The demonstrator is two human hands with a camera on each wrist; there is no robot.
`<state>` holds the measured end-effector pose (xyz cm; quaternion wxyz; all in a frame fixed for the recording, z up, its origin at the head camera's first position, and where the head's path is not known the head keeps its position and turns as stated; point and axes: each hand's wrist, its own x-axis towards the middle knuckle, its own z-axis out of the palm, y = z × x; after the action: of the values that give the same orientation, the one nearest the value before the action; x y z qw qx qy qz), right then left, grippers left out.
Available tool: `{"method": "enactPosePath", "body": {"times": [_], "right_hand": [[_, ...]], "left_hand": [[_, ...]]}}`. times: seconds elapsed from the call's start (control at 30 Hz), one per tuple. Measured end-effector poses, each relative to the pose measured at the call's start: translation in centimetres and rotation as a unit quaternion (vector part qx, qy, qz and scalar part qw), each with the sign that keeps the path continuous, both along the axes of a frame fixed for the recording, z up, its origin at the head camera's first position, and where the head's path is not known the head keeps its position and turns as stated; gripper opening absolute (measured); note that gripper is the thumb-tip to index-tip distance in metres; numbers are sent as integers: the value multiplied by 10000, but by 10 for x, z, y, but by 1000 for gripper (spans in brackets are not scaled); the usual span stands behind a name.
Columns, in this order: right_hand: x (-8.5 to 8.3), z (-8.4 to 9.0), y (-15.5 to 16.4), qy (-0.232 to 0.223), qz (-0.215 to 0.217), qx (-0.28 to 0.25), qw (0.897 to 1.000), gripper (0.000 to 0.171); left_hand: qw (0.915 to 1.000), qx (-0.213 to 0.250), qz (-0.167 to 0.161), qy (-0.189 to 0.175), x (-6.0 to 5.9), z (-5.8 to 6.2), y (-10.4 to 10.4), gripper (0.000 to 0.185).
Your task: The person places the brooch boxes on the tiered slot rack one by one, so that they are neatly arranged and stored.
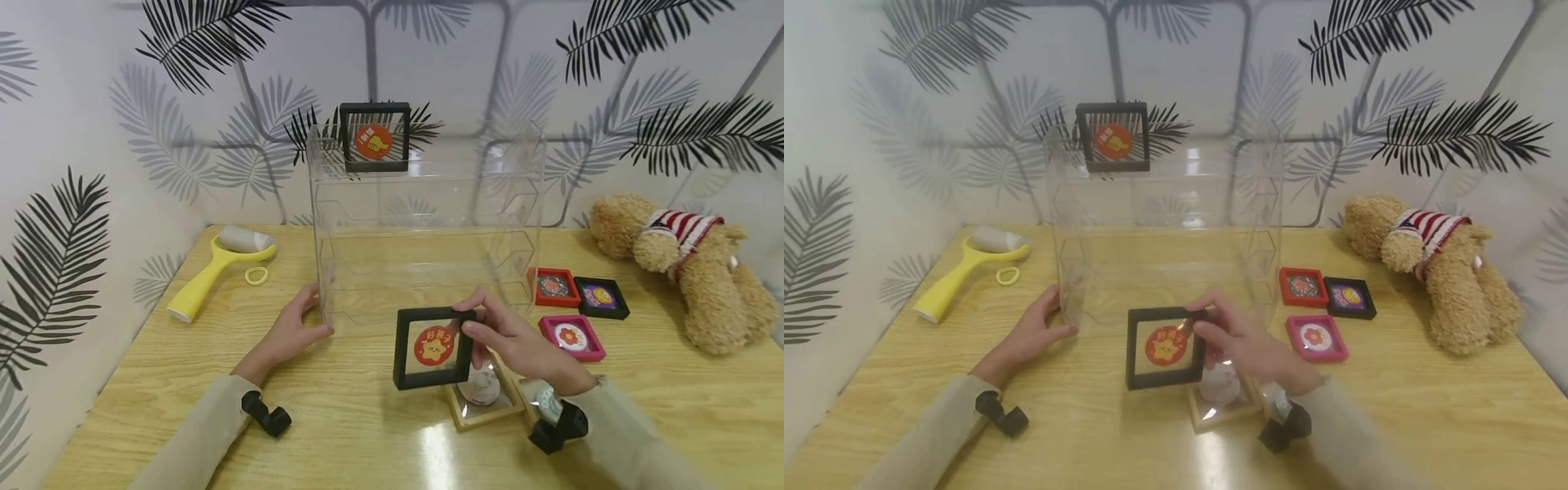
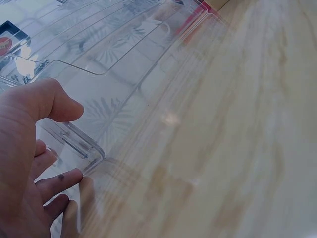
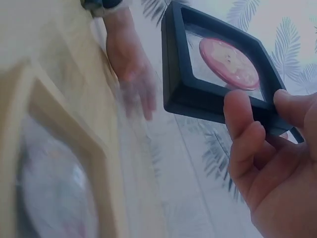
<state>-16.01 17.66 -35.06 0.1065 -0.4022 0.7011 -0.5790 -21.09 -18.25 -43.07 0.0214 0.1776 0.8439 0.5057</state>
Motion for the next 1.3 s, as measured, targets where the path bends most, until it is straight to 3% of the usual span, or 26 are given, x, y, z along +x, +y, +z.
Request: {"method": "enactPosePath", "body": {"times": [0.13,0.3,0.47,0.57,0.8,0.93,1.17,1.3], "right_hand": [[-17,13,8,632,-633,165,9959,17],[-46,41,20,1172,-1235,206,9852,22],[-81,77,37,1167,-1665,-396,9783,25],[-96,97,43,1111,-2032,-415,9719,26],[-120,130,38,930,-2166,-926,9674,24],[-130,148,32,1237,-2663,-362,9552,25],[-144,169,26,1129,-3435,768,9292,32],[-148,177,26,1305,-3751,1422,9067,36]], "left_hand": [[9999,-38,5,93,0,0,0,69],[10000,18,-10,97,0,-1,0,70],[10000,65,-14,62,0,0,2,70],[10000,39,12,62,0,0,2,70],[10000,-32,39,55,0,0,0,70],[10000,-30,39,49,-1,0,-1,69],[10000,-20,49,-67,1,-1,0,72],[10000,-74,41,-36,0,0,0,72]]}}
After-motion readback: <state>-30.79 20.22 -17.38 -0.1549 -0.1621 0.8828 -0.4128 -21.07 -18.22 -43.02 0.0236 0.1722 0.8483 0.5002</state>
